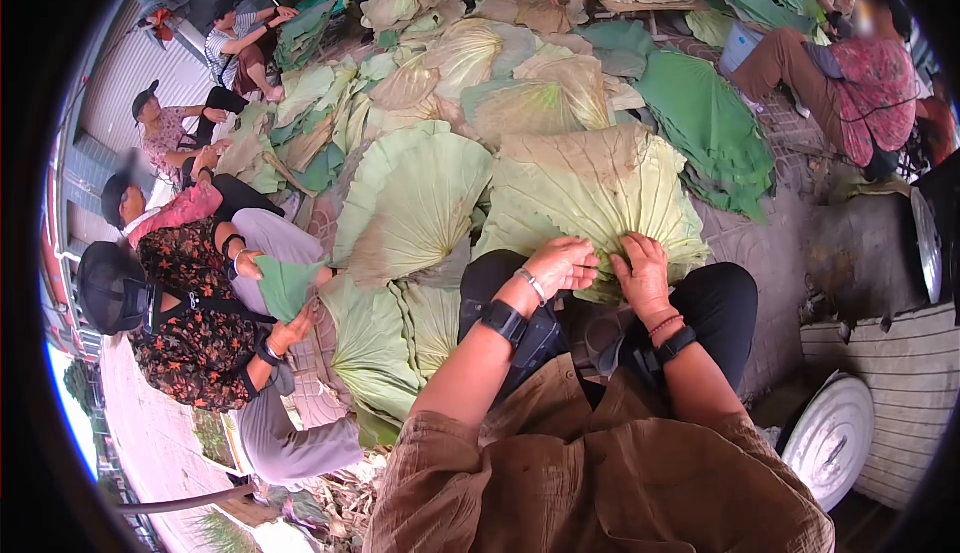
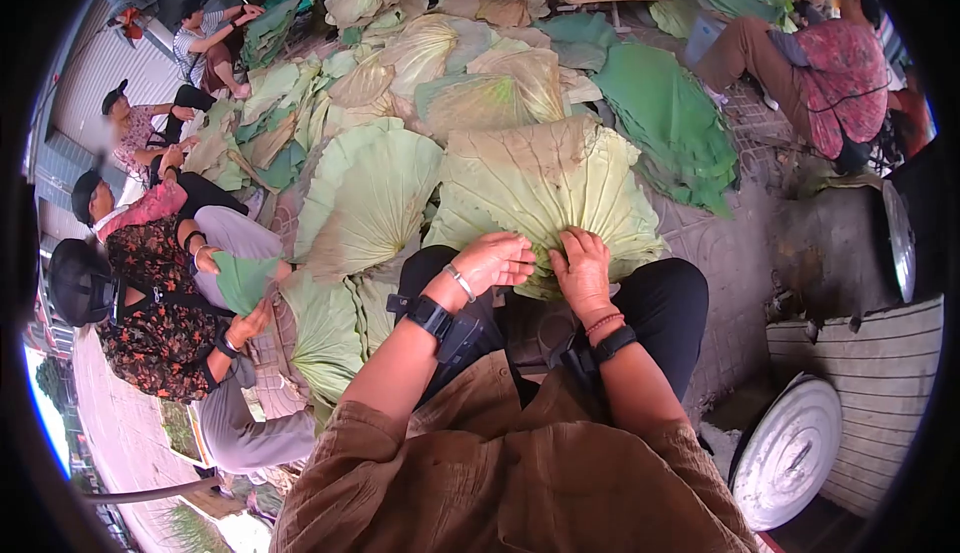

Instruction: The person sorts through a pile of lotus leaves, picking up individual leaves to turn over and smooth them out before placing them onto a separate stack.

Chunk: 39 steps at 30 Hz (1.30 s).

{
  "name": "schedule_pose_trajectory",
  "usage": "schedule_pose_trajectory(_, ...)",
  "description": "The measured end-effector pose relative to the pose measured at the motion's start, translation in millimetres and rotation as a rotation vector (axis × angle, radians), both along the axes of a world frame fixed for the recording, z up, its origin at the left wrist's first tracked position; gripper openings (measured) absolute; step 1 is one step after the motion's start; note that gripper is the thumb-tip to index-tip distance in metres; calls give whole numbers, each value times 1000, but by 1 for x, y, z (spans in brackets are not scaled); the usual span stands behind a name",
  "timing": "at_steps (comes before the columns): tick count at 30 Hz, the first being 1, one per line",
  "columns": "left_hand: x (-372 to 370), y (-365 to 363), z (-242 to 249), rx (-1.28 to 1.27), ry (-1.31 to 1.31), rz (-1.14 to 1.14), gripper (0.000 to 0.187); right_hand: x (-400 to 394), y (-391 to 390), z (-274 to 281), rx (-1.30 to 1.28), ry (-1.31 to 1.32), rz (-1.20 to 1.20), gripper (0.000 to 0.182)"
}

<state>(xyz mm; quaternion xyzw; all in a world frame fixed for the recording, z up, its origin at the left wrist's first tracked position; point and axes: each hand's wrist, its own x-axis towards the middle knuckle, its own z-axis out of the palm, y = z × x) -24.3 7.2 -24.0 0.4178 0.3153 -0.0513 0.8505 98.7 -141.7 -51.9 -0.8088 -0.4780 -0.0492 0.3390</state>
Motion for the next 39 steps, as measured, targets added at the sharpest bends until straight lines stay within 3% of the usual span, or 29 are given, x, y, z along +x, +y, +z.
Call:
schedule_pose_trajectory(14,10,-4,-3,-33,37,-4,30,-10,-1,13,-54,45,-35,32)
schedule_pose_trajectory(16,8,-2,0,-8,3,74,30,-8,-1,15,-50,64,-38,32)
schedule_pose_trajectory(27,8,9,0,-184,-16,-51,37,-14,3,14,-6,24,-131,35)
schedule_pose_trajectory(29,6,9,0,-159,55,71,36,-12,1,18,-28,68,-74,33)
schedule_pose_trajectory(39,13,10,-2,-232,28,147,24,-8,-2,24,101,131,97,35)
